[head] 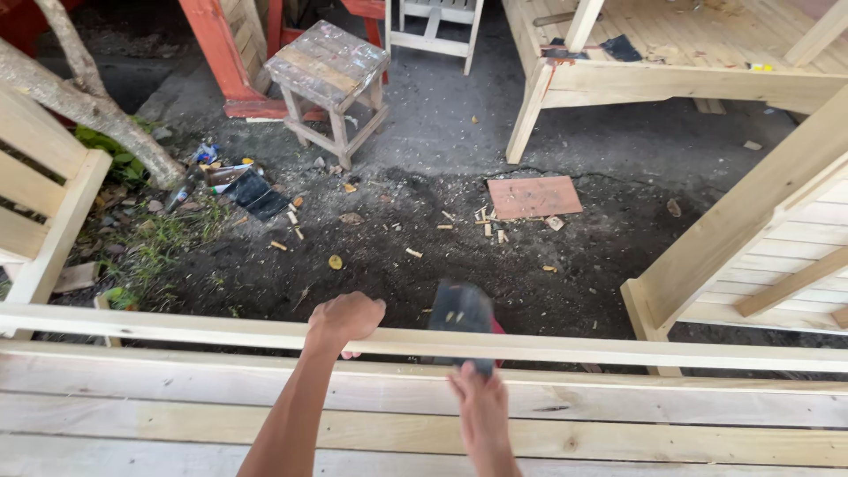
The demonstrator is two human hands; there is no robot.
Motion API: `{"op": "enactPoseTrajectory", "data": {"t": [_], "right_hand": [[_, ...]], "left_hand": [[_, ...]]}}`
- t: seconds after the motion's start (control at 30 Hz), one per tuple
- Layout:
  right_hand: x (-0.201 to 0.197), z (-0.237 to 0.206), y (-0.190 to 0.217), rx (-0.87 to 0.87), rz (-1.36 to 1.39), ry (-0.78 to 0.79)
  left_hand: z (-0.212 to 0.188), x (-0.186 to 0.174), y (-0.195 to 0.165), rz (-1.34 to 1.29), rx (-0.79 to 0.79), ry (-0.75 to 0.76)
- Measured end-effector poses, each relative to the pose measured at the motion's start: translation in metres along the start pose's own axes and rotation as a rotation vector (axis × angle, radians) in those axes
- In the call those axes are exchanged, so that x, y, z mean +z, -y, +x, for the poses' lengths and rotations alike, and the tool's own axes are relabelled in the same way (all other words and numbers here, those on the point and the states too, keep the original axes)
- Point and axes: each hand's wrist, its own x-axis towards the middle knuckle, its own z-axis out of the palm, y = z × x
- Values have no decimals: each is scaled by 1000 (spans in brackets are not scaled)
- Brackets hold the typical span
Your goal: The person sands a slatted wooden furniture frame outdoors, running a sanding block by hand along the horizontal rails and edges of the structure. They work their way around the frame, sanding different rails and corner joints, and at the end rub the sanded surfaces with their hand.
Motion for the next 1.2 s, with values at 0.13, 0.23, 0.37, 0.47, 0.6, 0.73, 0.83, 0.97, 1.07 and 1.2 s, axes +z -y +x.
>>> {"op": "enactPoseTrajectory", "data": {"t": [0.13, 0.23, 0.37, 0.47, 0.6, 0.73, 0.83, 0.97, 1.07, 1.2], "right_hand": [[-20, -3, 14, -27, -13, -12], [-29, 9, 17, -76, 24, 15], [-26, 11, -2, 2, 34, 45], [-31, 6, 1, 33, -20, -68], [-46, 23, 32, -29, 197, -97], [-53, 51, 33, -52, 63, -57], [-61, 57, 13, -34, 79, 7], [-68, 43, -14, 63, 79, -49], [-71, 38, -11, 159, 1, 22], [-77, 60, 29, 47, -34, 38]], "left_hand": [[-1, 0, -2, -42, -11, -14], [-2, -1, -2, -38, -22, -16], [-3, -3, -2, -46, -14, -9], [-3, -3, -1, -42, -23, -27], [3, 1, 0, -62, -25, -38], [17, 6, -2, 35, 1, -131], [26, 8, -4, -6, -60, -42], [30, 6, -12, 51, -60, -74], [28, 1, -21, 28, -110, -25], [25, -5, -28, 27, -149, 30]]}}
